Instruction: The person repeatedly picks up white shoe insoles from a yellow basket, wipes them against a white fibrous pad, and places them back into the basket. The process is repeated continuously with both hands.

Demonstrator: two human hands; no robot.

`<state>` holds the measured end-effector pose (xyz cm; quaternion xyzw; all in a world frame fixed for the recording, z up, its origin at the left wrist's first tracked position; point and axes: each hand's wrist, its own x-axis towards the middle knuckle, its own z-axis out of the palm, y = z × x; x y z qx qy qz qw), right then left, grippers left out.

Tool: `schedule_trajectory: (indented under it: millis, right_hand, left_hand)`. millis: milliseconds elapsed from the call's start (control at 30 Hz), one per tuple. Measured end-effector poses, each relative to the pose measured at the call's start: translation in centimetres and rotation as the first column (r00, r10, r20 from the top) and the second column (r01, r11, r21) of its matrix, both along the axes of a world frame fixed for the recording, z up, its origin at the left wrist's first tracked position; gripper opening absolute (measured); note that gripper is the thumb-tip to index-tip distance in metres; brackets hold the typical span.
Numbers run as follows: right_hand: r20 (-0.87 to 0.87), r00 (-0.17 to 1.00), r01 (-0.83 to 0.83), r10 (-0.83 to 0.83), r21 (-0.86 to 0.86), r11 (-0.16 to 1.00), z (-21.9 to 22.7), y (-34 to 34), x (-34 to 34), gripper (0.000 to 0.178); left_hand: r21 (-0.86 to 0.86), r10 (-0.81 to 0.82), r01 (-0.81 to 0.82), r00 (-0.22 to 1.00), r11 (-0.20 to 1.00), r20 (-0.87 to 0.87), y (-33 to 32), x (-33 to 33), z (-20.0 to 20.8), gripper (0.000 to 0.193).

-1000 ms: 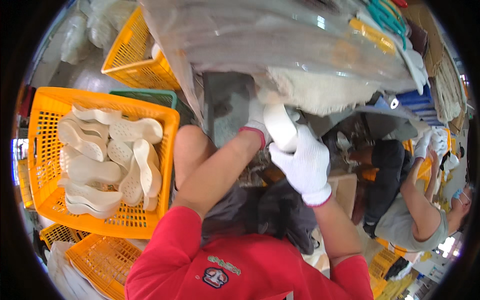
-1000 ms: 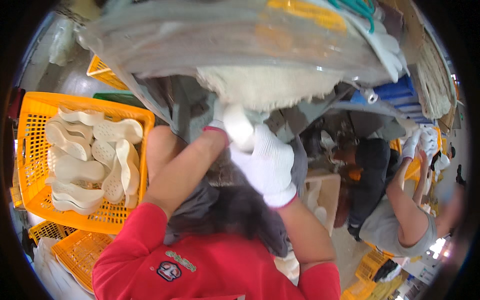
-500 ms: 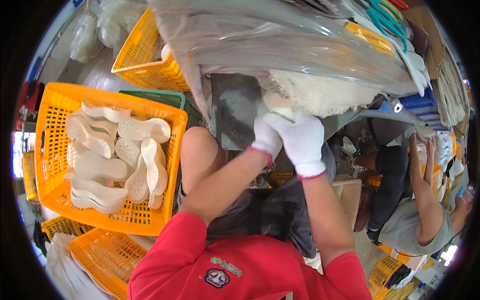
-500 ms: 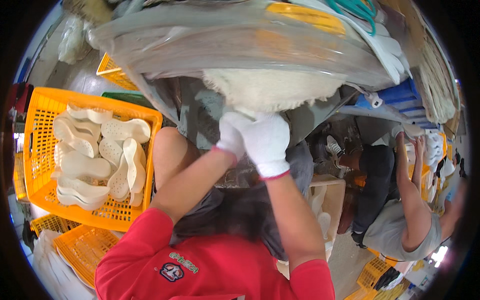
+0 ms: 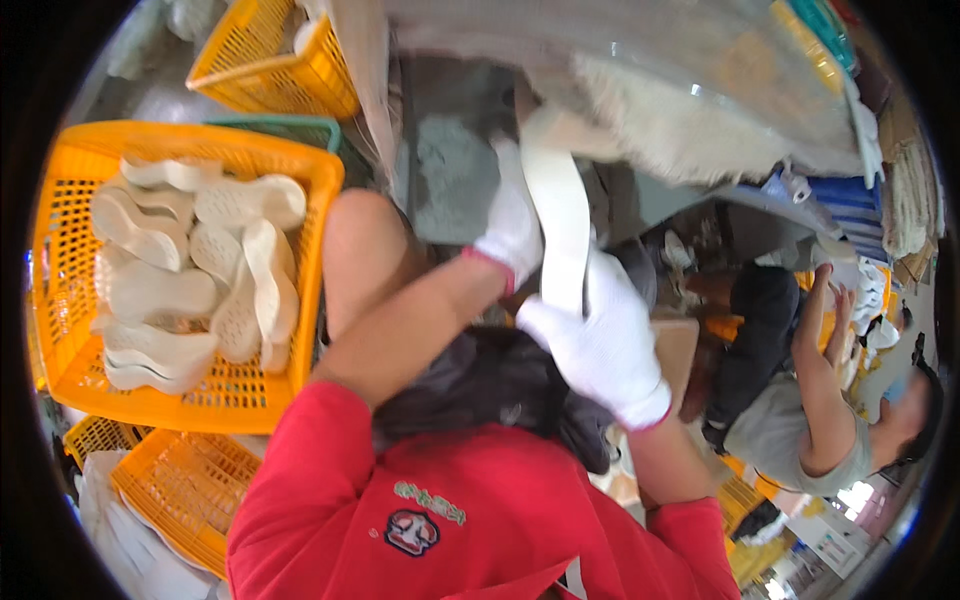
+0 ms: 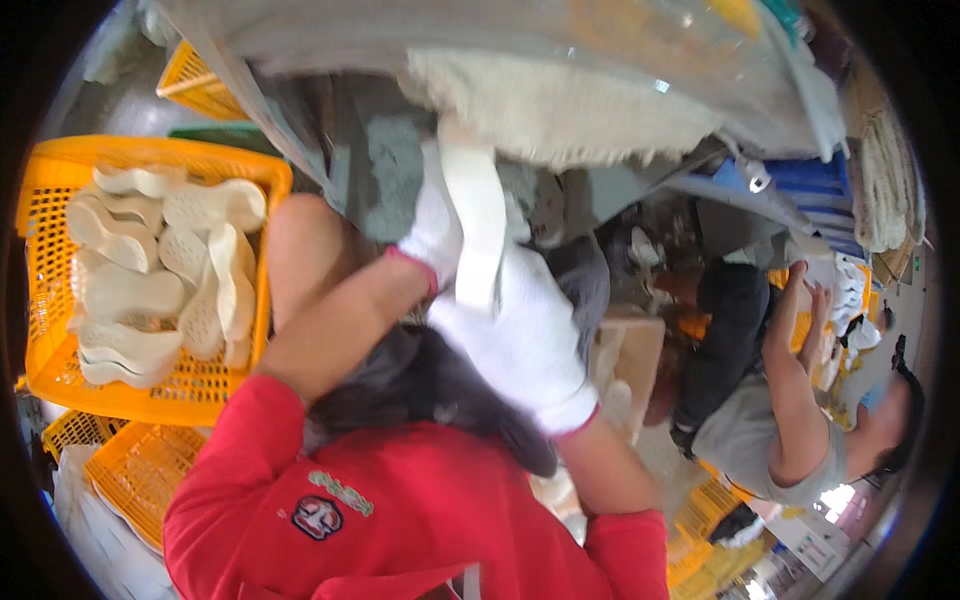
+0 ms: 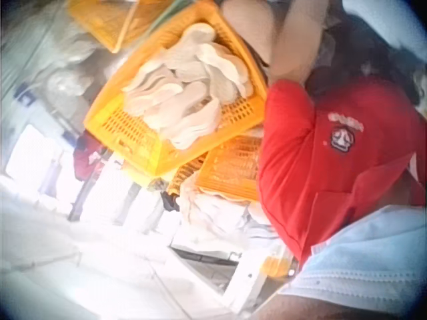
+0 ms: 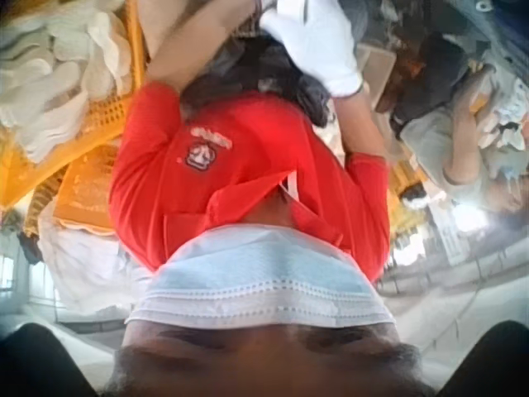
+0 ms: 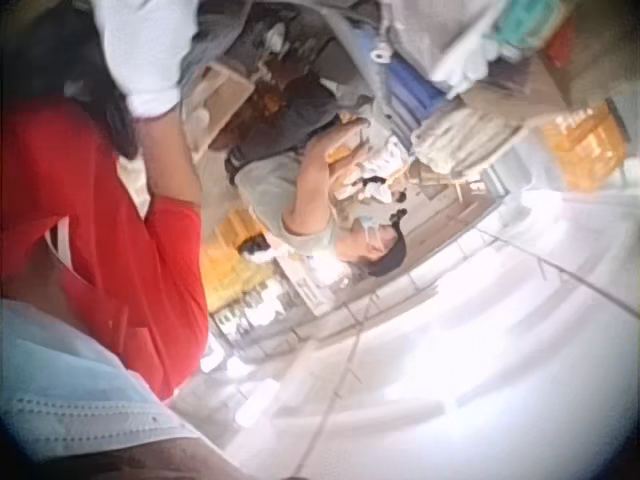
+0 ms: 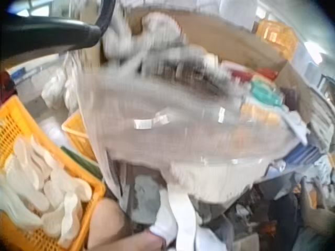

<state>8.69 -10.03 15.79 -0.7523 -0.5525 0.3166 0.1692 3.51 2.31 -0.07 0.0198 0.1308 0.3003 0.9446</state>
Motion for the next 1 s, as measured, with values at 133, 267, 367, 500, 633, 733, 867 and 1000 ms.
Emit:
schedule_trajectory:
  millis: [133, 267, 367, 500, 633, 733, 867, 1000]
  right_hand:
    - [0.399, 0.912, -0.142, 0.095, 0.092, 0.986, 0.0, 0.7, -1.2, 0.040]
    - [0.372, 0.902, -0.247, 0.219, 0.028, 0.969, 0.4, 5.9, 1.7, 0.037]
    - [0.592, 0.731, -0.455, 0.341, 0.050, 0.889, -0.8, -0.3, 1.4, 0.060]
    - [-0.651, 0.603, 0.512, -0.461, -0.127, 0.849, -6.8, -12.2, 3.9, 0.054]
    - [-0.901, 0.137, 0.631, -0.411, -0.240, 0.737, -7.9, -11.4, 4.5, 0.056]
    - [-0.855, 0.366, 0.593, -0.368, -0.091, 0.800, -6.6, -5.3, 4.6, 0.043]
    - [-0.237, 0.971, 0.102, -0.041, 0.250, 0.963, -6.4, -5.5, 7.4, 0.031]
    - [0.151, 0.959, 0.219, -0.241, 0.150, 0.964, -8.0, -15.0, 12.8, 0.036]
  left_hand:
    - [-0.185, 0.106, -0.168, 0.947, 0.968, -0.304, 2.2, 2.0, -2.8, 0.048]
    - [0.942, 0.752, 0.134, 0.573, 0.307, -0.326, 4.5, 3.0, -4.0, 0.046]
    - [0.136, 0.118, -0.068, 0.909, 0.988, -0.401, 2.2, 2.4, -2.8, 0.067]
    - [-0.180, 0.138, -0.176, 0.969, 0.968, -0.205, -2.6, 0.8, -0.9, 0.073]
    - [-0.041, 0.265, -0.272, 0.954, 0.961, -0.138, -1.4, 0.3, -0.7, 0.062]
    - [0.767, 0.471, 0.052, 0.762, 0.639, -0.445, 1.7, 0.1, -0.8, 0.049]
    - [0.442, 0.215, 0.074, 0.795, 0.894, -0.567, 1.0, -2.6, 2.4, 0.040]
    - [0.698, 0.539, 0.463, 0.443, 0.546, -0.716, -2.7, -11.8, 6.0, 0.030]
